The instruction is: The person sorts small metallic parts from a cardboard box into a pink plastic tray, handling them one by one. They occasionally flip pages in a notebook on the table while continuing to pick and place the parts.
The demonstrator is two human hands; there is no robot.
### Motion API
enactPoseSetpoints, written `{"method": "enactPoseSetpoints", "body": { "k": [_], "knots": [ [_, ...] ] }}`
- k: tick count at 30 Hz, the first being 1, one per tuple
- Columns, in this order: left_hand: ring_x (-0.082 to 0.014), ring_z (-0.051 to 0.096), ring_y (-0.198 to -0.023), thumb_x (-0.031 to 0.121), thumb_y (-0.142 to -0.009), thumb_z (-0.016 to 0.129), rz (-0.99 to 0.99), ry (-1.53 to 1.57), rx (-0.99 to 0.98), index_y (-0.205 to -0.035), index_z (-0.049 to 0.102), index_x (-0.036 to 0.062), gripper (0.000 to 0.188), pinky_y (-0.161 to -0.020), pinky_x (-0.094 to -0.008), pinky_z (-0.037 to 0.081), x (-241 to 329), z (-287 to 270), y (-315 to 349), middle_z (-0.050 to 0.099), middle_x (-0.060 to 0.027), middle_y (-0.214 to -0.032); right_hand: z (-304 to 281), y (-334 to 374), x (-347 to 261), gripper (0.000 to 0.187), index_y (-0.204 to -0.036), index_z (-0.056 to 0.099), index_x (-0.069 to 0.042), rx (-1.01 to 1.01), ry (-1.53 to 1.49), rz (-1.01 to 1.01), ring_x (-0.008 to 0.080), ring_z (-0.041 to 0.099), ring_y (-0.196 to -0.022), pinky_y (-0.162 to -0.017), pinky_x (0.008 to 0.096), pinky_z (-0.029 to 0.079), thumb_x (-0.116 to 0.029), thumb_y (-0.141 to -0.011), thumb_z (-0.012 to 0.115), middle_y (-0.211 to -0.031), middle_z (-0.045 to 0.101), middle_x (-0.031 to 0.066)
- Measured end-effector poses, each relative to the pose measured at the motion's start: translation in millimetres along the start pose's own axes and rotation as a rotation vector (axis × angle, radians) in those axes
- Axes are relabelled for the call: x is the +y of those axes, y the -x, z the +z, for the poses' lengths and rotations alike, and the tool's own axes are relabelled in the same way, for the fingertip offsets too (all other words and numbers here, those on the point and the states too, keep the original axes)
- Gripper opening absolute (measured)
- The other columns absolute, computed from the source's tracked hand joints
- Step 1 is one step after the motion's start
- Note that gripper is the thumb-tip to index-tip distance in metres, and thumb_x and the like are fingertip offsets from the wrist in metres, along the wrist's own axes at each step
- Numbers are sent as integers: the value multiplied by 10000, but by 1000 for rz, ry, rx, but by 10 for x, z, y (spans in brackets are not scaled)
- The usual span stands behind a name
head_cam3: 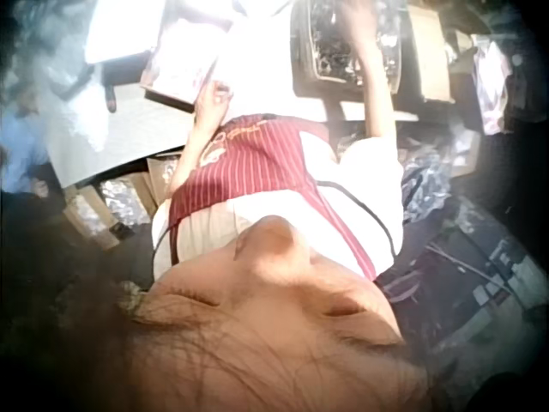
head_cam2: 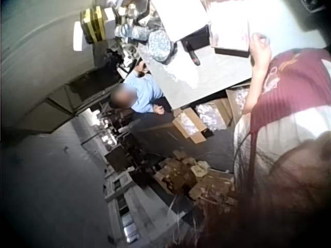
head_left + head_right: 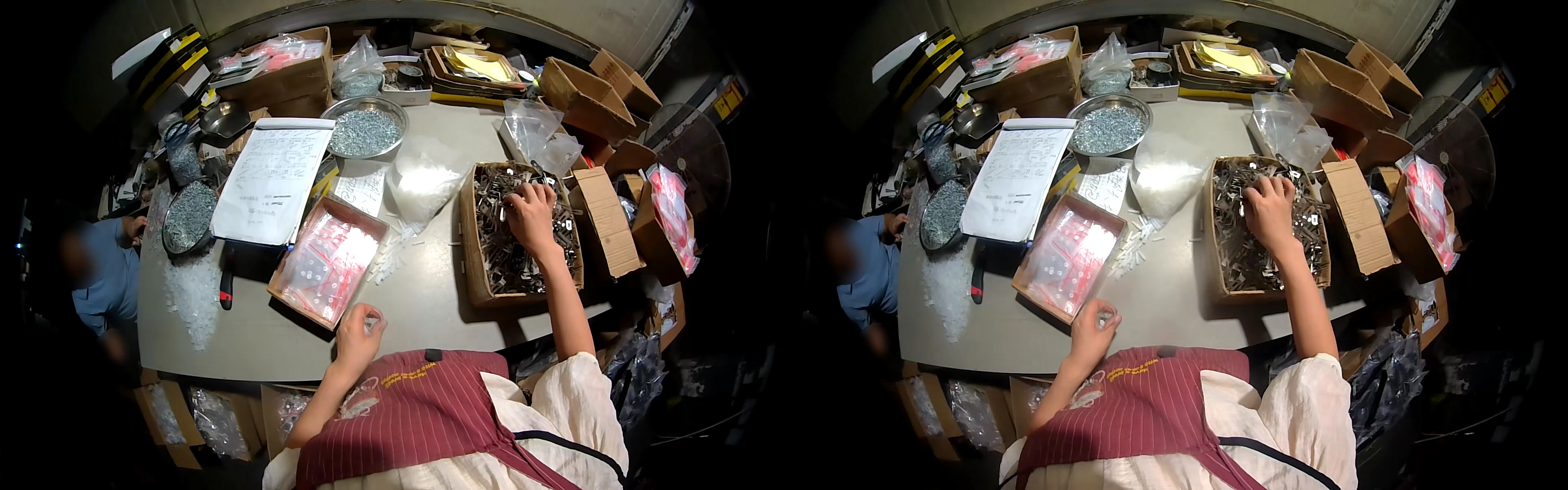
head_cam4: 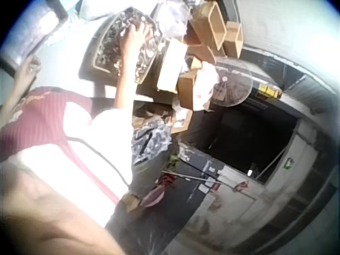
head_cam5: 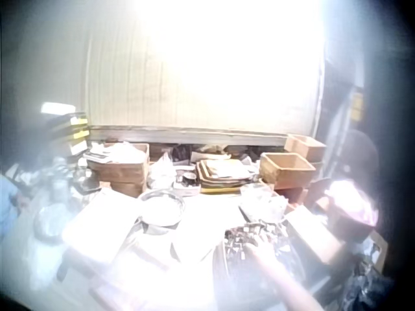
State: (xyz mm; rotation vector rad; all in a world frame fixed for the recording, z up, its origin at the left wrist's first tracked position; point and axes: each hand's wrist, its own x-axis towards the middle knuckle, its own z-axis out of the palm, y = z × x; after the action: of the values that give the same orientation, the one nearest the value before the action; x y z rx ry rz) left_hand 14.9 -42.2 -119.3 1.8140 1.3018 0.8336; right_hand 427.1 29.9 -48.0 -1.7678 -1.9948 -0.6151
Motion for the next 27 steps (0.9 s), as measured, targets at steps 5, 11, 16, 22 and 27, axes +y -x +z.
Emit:
{"method": "enactPoseSetpoints", "body": {
  "k": [5, 11, 16, 22, 27],
  "knots": [
    [-348, 675, -904, 67, -828, 772, 72, -12, 12, -1009, 613, 7, 248, -806, -407, 519, 38, 96, -93, 684, -152, -946, -133, 117, 7, 188, -934, 723, -139, 66, -173, 123, 278, 546, -1052, -999, 452, 349, -146, -751, 770, -996, 608, 50],
    [-370, 640, -941, 54, -819, 766, 112, 20, 14, -1009, 581, 20, 267, -826, -434, 492, 183, 103, -169, 664, -153, -963, -228, 151, 37, 170, -894, 742, -118, 161, -345, 342, 240, 568, -938, -886, 407, 400, -172, -744, 803, -913, 637, 32],
    [-370, 637, -946, 53, -815, 768, 112, 21, -3, -1017, 573, 14, 283, -841, -432, 490, 150, 93, -149, 662, -155, -968, -257, 198, 75, 204, -901, 730, -32, 136, -522, 451, 205, 585, -916, -850, 334, 444, -172, -777, 813, -903, 640, 51],
    [-367, 641, -950, 44, -806, 768, 115, 54, -21, -1008, 577, 9, 280, -841, -434, 492, 112, 102, -120, 667, -159, -965, -114, 368, 201, 205, -870, 728, -37, 53, -498, 466, 225, 578, -874, -804, 344, 450, -147, -728, 828, -865, 632, 62],
    [-371, 645, -960, 40, -802, 761, 103, 32, -54, -1003, 585, 6, 270, -849, -437, 496, 99, 122, -93, 671, -162, -967, -105, 396, 189, 184, -790, 723, -50, -2, -405, 394, 255, 571, -788, -722, 384, 452, -120, -665, 839, -775, 621, 73]
  ]
}}
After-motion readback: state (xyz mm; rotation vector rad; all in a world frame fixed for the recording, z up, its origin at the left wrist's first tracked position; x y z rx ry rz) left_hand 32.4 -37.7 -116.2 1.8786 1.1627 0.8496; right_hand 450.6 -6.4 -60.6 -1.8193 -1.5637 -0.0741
